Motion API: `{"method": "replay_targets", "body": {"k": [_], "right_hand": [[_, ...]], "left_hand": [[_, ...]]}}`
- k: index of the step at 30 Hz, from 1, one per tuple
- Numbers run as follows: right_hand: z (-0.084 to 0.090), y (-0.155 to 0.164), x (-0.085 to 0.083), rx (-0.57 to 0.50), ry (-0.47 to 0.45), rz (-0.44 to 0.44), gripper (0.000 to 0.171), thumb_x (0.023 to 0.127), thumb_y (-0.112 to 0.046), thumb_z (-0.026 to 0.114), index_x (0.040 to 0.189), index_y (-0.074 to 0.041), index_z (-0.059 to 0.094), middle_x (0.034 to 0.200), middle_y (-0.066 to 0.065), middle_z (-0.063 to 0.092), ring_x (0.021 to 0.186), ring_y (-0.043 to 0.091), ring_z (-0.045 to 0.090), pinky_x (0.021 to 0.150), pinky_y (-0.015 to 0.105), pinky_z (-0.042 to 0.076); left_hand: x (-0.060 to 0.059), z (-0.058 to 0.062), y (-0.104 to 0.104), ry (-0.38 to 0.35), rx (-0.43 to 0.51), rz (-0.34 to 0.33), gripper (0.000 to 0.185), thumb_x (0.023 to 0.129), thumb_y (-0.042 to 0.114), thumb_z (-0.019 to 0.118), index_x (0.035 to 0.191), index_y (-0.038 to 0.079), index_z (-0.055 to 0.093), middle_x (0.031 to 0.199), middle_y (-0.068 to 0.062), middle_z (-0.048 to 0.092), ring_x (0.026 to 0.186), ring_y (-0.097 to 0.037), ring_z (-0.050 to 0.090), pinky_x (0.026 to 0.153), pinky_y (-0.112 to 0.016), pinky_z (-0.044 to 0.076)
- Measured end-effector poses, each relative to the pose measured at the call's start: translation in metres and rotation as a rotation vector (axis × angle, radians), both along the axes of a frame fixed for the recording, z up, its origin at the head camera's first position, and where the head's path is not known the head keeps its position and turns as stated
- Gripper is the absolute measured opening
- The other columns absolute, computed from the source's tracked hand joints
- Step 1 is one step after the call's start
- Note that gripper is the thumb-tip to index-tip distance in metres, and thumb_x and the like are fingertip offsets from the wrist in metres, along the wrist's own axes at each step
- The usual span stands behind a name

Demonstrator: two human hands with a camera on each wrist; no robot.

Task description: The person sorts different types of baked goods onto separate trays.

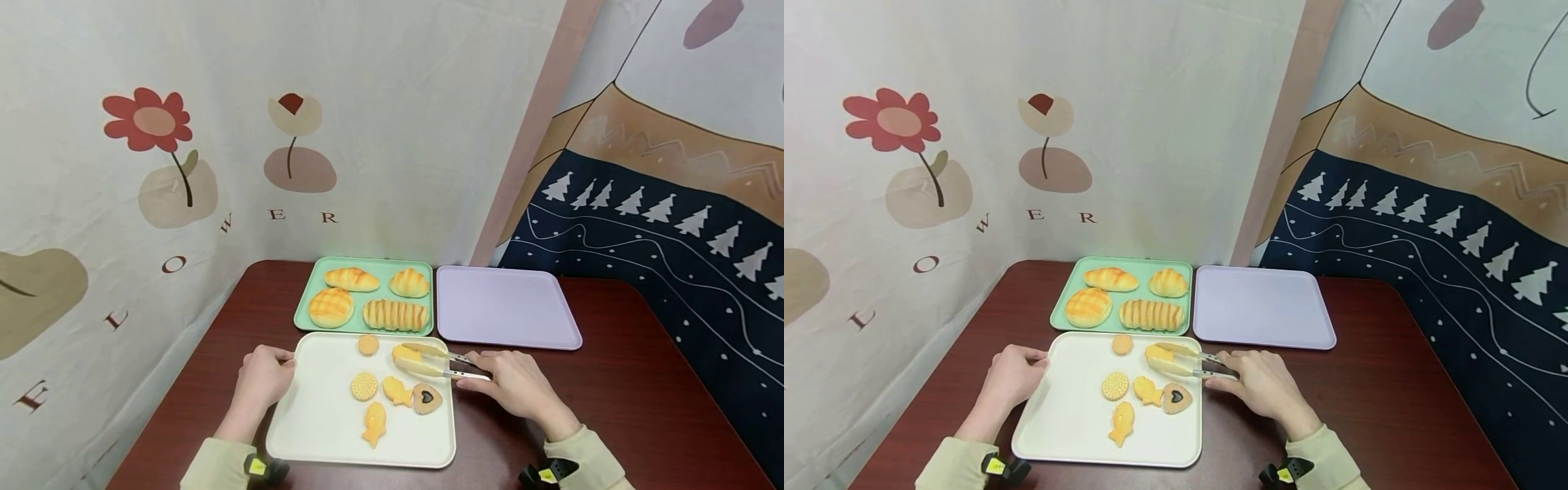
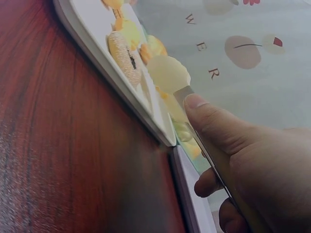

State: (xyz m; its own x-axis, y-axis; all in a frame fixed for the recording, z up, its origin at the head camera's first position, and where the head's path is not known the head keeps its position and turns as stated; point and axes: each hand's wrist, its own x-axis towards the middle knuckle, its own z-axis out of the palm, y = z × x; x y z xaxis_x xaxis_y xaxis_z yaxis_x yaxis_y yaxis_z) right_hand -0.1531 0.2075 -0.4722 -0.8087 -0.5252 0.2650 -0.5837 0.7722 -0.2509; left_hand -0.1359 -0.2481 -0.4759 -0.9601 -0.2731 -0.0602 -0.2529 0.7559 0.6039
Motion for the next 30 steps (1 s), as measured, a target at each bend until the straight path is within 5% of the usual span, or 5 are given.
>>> {"method": "replay_targets", "body": {"k": [11, 30], "right_hand": [[0.018, 0.005, 0.001, 0.002, -0.045, -0.047, 0.069, 0.096, -0.069, 0.063, 0.131, -0.012, 0.077, 0.118, 0.003, 0.077, 0.091, 0.017, 0.072, 0.074, 0.041, 0.056], [0.030, 0.027, -0.006, -0.079, -0.037, -0.087, 0.064, 0.094, -0.063, 0.071, 0.133, -0.012, 0.076, 0.122, 0.004, 0.076, 0.105, 0.026, 0.074, 0.085, 0.054, 0.057]], "left_hand": [[0.000, -0.002, -0.001, 0.006, -0.008, -0.006, 0.026, 0.094, 0.010, 0.064, 0.109, 0.001, 0.082, 0.110, -0.020, 0.076, 0.088, -0.039, 0.070, 0.071, -0.051, 0.057], [-0.001, -0.002, -0.002, 0.000, -0.007, -0.003, 0.026, 0.094, 0.010, 0.064, 0.109, 0.001, 0.082, 0.110, -0.021, 0.076, 0.084, -0.035, 0.070, 0.068, -0.049, 0.056]]}}
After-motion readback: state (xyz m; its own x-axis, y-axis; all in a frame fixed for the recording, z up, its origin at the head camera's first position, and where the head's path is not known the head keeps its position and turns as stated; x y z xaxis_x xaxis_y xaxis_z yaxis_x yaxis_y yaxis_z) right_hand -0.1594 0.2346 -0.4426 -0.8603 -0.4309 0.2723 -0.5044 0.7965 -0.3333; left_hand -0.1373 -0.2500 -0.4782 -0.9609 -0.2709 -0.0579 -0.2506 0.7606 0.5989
